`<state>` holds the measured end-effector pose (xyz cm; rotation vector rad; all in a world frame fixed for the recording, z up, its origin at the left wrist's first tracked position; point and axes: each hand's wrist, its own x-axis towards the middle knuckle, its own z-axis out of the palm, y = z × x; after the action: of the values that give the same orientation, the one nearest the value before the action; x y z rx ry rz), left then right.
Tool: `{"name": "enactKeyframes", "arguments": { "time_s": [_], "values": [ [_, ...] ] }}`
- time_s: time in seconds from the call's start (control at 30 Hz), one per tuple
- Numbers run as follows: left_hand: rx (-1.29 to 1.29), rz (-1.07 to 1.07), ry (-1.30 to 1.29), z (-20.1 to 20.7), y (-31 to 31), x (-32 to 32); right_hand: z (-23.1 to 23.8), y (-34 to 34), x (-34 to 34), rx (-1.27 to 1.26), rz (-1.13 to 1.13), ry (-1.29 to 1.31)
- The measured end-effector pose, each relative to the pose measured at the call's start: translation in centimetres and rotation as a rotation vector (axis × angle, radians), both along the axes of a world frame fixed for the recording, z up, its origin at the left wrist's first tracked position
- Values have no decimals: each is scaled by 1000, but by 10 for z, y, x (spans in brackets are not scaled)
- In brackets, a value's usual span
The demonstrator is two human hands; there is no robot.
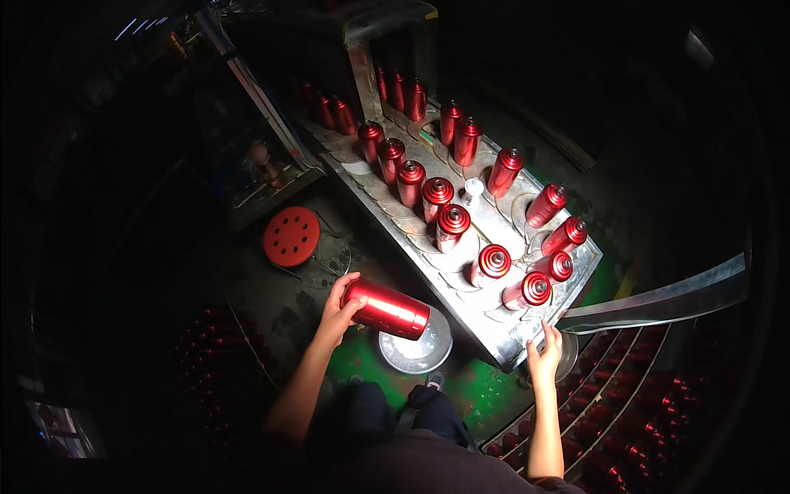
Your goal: The person repeatedly picks up red cylindrical cans from a rack and places them upright on a metal tray. The person handles the cans one at a time, moving them from the rack to the tray in a repetitive sequence.
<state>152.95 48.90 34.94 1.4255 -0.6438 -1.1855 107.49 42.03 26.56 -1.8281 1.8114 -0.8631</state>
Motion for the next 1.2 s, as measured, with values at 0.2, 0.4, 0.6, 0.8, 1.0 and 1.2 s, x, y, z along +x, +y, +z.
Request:
{"name": "enactKeyframes", "arguments": {
  "time_s": [0.2,0.4,0.6,0.8,1.0,1.2],
  "values": [
    [-140,-97,5,-10,-27,23,11,22,23,7,-70,4],
    [-327,-386,-57,-13,-73,81,14,65,126,78,-184,-82],
    [-426,-515,-85,22,-109,129,50,86,233,154,-128,-181],
    [-447,-515,-216,31,-87,114,49,147,221,306,-191,-117],
    [-401,-524,-340,34,-71,107,34,187,206,235,-225,-160],
    [-509,-513,-435,29,-72,97,18,257,172,263,-342,-124]
  ]
}}
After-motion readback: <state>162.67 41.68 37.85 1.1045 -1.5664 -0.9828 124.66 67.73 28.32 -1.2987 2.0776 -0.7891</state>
